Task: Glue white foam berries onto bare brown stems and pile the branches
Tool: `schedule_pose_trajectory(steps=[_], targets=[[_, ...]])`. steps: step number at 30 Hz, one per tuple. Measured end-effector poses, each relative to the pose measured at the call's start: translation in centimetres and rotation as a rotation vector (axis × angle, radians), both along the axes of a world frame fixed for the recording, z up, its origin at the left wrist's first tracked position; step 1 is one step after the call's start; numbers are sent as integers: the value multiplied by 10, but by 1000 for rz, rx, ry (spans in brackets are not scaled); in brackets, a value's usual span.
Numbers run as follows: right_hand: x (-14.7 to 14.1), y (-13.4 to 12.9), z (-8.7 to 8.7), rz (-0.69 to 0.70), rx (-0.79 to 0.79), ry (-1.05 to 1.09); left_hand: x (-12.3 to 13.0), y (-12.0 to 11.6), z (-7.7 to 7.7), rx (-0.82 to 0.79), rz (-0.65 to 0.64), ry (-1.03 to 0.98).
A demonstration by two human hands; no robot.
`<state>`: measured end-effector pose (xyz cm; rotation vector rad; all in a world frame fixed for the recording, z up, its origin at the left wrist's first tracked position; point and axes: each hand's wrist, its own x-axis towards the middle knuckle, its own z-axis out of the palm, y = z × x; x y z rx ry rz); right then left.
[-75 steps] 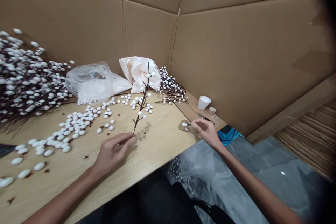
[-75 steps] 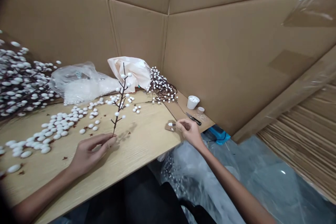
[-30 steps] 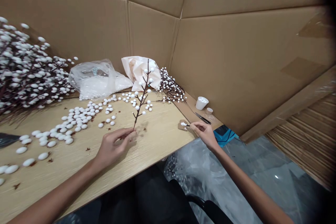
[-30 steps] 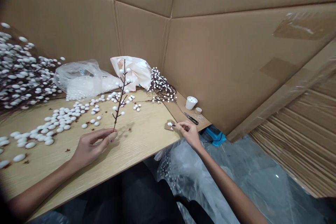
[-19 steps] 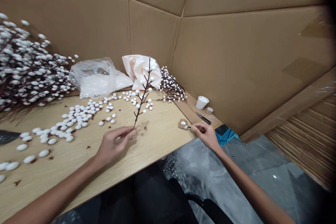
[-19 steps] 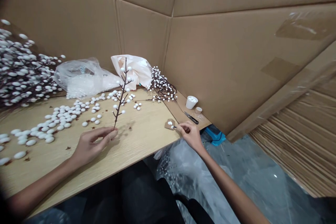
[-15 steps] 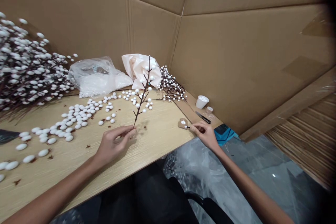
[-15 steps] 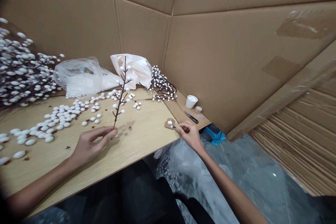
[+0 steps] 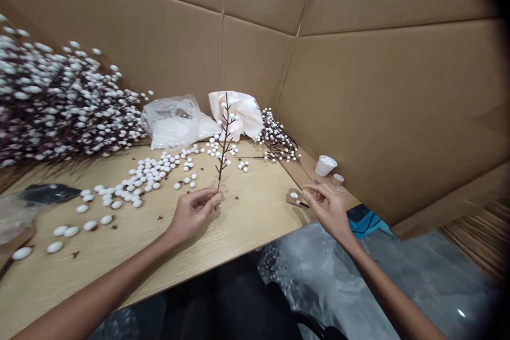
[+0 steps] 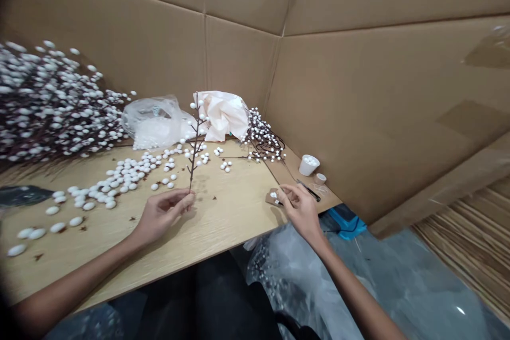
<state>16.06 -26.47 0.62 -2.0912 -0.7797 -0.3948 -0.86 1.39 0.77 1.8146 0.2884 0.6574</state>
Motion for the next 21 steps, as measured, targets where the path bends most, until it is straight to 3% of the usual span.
schedule_pose_trajectory(steps=[6, 11, 16, 21], targets=[[-41, 79, 33, 383, 74, 170, -1, 0, 0, -122, -1, -15], [-59, 154, 38, 657, 42, 400, 0, 7, -2, -190, 38, -69], [-60, 208, 29, 759, 129, 491, 2, 18, -4, -166, 48, -112], [-57, 235, 24, 743, 220, 519, 4, 29, -7, -147, 111, -95]])
